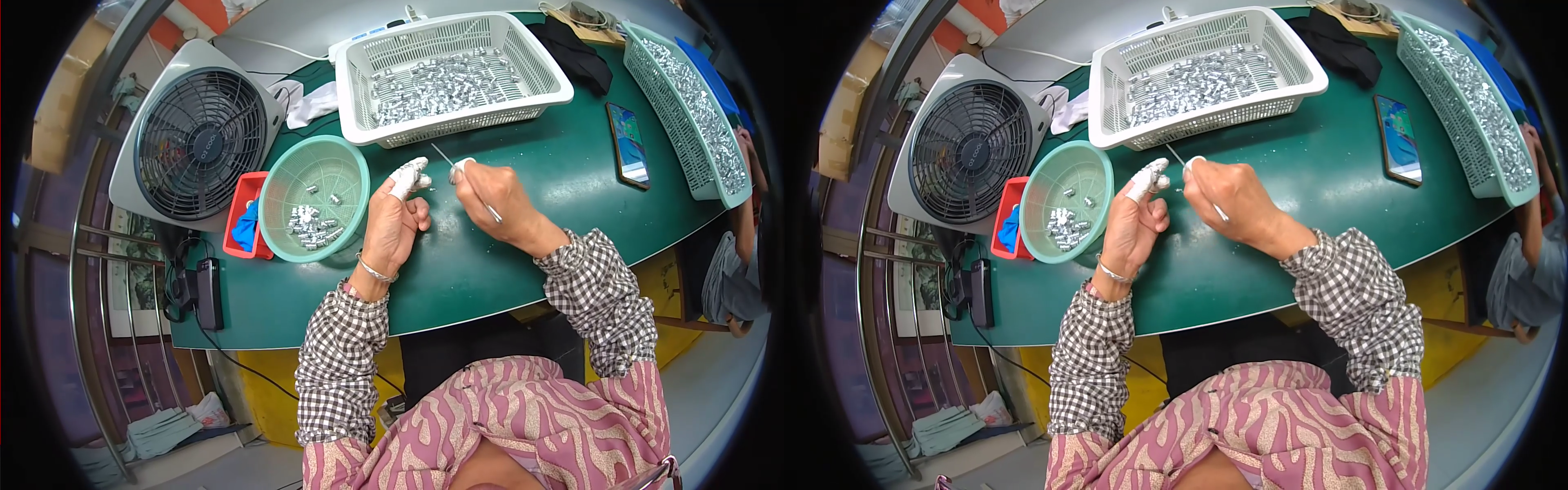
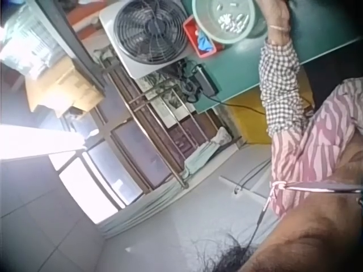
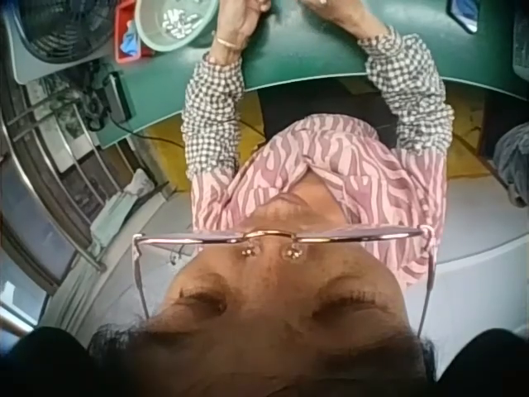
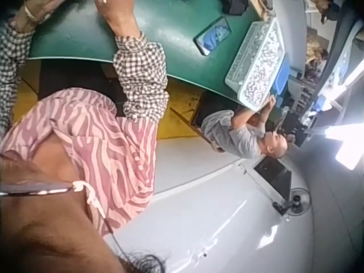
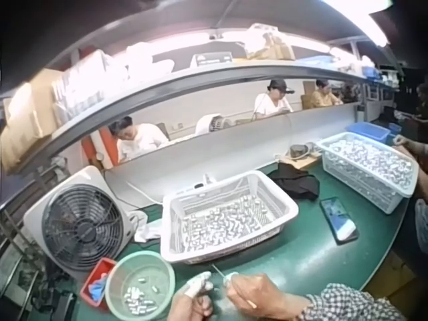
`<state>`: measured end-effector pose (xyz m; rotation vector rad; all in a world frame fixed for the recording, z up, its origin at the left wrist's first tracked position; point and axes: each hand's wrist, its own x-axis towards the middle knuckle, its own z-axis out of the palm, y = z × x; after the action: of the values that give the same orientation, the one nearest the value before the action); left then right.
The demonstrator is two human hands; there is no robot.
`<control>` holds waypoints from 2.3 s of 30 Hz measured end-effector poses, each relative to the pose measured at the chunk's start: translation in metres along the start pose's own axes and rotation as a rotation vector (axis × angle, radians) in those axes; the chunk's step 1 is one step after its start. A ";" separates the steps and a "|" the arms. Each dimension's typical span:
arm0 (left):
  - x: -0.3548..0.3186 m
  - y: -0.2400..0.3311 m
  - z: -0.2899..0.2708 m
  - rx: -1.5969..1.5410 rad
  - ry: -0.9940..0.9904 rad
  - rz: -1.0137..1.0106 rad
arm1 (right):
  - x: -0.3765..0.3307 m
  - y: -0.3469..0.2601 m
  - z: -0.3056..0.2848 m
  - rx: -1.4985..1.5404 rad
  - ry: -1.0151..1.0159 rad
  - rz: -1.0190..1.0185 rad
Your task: Inspecting and processing small white plastic components at a manual workstation.
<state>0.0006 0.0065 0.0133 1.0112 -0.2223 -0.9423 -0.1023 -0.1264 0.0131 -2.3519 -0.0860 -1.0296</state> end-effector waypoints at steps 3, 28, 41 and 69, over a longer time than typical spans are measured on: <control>0.000 0.004 -0.002 0.099 -0.006 -0.009 | -0.001 0.007 -0.001 -0.036 -0.005 0.023; -0.001 -0.007 -0.010 1.551 0.047 0.777 | 0.001 0.003 -0.002 -0.004 0.016 0.079; 0.001 0.005 -0.013 -0.026 -0.115 -0.039 | 0.007 -0.012 -0.018 0.498 -0.175 0.332; 0.005 -0.002 -0.023 0.039 -0.120 -0.048 | 0.004 -0.007 -0.008 0.413 -0.068 0.306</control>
<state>0.0156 0.0167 -0.0018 1.0000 -0.3187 -1.0471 -0.1064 -0.1249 0.0237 -1.9479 0.0333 -0.7056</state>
